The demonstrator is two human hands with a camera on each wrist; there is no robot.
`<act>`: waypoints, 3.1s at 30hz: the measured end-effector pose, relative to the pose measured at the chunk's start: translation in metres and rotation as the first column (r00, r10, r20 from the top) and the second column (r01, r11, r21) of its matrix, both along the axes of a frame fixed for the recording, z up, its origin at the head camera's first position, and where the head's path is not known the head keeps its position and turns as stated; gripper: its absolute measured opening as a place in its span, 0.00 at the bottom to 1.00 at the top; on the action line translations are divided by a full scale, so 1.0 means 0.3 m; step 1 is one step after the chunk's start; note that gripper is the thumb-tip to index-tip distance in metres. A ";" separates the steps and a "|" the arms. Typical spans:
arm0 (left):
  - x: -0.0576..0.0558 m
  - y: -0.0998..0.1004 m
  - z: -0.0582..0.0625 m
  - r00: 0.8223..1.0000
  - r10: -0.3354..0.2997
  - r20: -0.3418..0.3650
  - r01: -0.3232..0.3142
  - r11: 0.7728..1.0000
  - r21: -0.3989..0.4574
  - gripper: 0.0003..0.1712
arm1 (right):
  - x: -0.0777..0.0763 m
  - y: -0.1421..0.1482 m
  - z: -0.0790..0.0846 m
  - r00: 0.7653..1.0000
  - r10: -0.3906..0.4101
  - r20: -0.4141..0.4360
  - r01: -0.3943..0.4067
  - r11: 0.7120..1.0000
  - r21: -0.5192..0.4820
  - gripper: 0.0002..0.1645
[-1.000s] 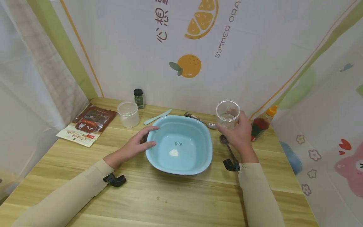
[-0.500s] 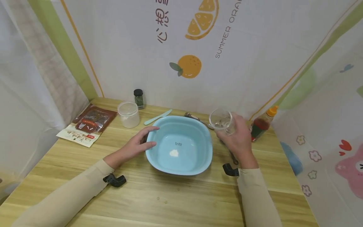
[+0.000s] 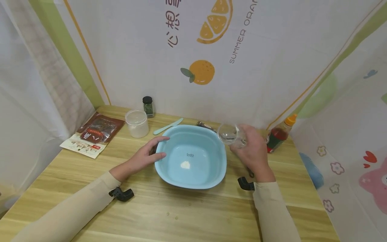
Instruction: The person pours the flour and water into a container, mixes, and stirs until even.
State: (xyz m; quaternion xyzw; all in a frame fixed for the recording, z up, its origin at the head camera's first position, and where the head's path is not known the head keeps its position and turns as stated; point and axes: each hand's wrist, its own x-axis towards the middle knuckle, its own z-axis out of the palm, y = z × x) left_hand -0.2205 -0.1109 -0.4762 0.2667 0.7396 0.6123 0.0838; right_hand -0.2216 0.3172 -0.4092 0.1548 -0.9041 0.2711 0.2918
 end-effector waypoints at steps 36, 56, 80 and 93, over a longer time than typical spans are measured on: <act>0.003 0.005 -0.002 1.000 0.000 0.000 0.000 1.000 0.015 0.37 | -0.016 0.020 -0.033 0.987 0.031 -0.161 0.015 0.961 0.277 0.46; 0.002 0.007 -0.002 1.000 0.001 0.009 -0.001 1.000 0.011 0.37 | -0.021 0.029 -0.036 0.982 0.044 -0.182 0.022 0.938 0.346 0.48; 0.000 0.007 -0.003 1.000 -0.003 0.003 0.003 1.000 0.008 0.37 | -0.016 0.029 -0.028 0.980 0.035 -0.198 0.041 0.929 0.369 0.51; 0.001 0.004 -0.007 1.000 -0.002 0.002 0.002 1.000 0.020 0.36 | -0.014 0.026 -0.021 0.980 0.031 -0.198 0.048 0.924 0.380 0.47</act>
